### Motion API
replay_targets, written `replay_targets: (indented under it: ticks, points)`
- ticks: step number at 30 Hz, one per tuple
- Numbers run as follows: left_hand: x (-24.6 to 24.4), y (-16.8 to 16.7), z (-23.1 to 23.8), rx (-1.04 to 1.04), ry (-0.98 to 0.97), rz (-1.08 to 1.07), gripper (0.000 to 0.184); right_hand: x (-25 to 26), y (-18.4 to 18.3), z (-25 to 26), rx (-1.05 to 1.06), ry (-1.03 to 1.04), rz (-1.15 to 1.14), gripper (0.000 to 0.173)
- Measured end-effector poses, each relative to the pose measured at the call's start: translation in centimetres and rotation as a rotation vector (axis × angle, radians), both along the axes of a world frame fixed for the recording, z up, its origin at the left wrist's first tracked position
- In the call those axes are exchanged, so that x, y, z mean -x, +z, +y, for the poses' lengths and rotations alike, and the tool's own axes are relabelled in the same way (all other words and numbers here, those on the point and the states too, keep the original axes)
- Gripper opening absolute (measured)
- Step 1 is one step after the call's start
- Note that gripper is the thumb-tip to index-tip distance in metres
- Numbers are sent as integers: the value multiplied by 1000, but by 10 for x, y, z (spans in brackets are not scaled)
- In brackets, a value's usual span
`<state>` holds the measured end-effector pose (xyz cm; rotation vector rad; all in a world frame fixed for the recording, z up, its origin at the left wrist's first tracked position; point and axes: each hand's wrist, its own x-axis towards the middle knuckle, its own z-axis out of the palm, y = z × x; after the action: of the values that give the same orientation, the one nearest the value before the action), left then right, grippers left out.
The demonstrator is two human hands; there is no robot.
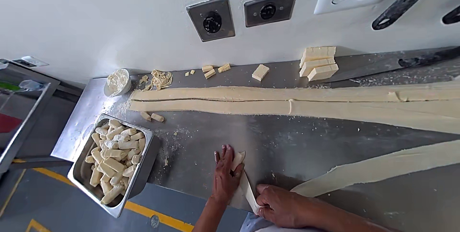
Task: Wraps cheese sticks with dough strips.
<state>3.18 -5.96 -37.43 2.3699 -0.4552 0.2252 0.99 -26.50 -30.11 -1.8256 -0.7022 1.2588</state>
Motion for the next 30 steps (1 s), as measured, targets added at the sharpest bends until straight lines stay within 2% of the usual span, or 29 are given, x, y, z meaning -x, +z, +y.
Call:
replay_targets:
  ticks: [2, 4, 6, 8, 11, 13, 17, 20, 23, 26, 30]
  points:
    - [0, 0, -7, 26, 21, -24, 33, 2, -3, -1, -10, -53, 58, 38]
    - [1, 0, -9, -1, 48, -58, 29, 2, -7, -2, 2, -125, 147, 38]
    - [6, -2, -7, -75, -37, -64, 33, 1, -10, -4, -6, -190, 216, 37]
    - [11, 2, -5, -66, -106, -25, 36, 1, -13, -7, -16, -249, 276, 33]
    - [10, 5, -4, -24, -34, 14, 39, 2, -18, -9, -67, -375, 371, 15]
    - [12, 1, -11, -16, -40, 28, 47, 1, -21, -9, -82, -486, 383, 10]
    - [11, 2, -20, 84, -72, -4, 32, -6, -21, -6, 13, -667, 329, 33]
    - [10, 4, -13, 54, -142, -31, 32, -14, -20, -6, 79, -673, 253, 38]
    - [13, 7, -5, 78, -157, 31, 32, -21, -17, -8, 113, -619, 336, 35]
    - [16, 6, -7, 24, -117, 82, 47, -22, -18, -11, 105, -626, 456, 31]
    - [16, 6, -11, 64, -121, 74, 28, -21, -20, -7, 107, -596, 538, 29]
